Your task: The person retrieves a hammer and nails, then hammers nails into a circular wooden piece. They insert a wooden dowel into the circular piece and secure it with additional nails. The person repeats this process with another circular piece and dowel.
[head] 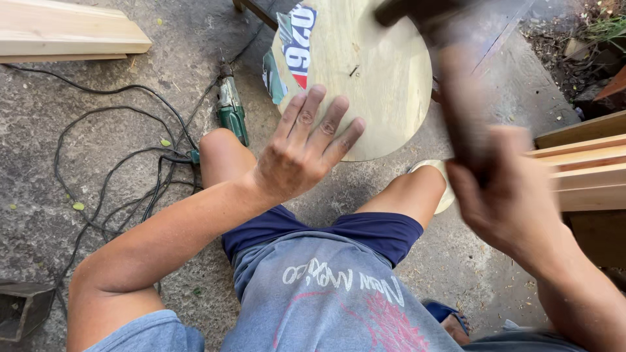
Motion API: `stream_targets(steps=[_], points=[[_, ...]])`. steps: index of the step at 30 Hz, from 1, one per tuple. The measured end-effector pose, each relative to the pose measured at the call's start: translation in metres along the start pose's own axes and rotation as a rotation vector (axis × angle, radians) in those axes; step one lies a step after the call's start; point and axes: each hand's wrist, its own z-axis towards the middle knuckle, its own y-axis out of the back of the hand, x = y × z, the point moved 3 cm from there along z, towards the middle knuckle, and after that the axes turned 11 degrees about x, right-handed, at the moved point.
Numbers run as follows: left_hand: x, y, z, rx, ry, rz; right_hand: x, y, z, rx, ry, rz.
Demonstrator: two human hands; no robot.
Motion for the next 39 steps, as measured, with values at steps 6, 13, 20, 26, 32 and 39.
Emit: stream_targets(steps=[6, 13, 20, 26, 32, 39], points=[[-0.002, 0.000, -0.002, 0.015, -0.015, 0.011, -0.010, 0.005, -0.014, -0.153, 0.101, 0.069], [0.001, -0.006, -0.009, -0.016, -0.007, -0.023, 0.005, -0.010, -0.005, 0.009, 0.119, -0.041], [-0.004, 0.000, -0.011, 0.028, -0.013, 0.007, 0.018, -0.003, 0.002, -0.027, 0.084, 0.127], [-0.008, 0.004, -0.007, 0.005, -0.020, 0.018, -0.030, -0.018, -0.018, -0.118, 0.099, 0.091], [0.019, -0.002, -0.004, 0.009, 0.010, 0.042, -0.058, -0.043, -0.009, -0.049, 0.118, 0.300], [0.049, -0.014, 0.021, -0.205, -0.007, 0.067, -0.113, -0.142, 0.033, -0.274, 0.199, 1.033]])
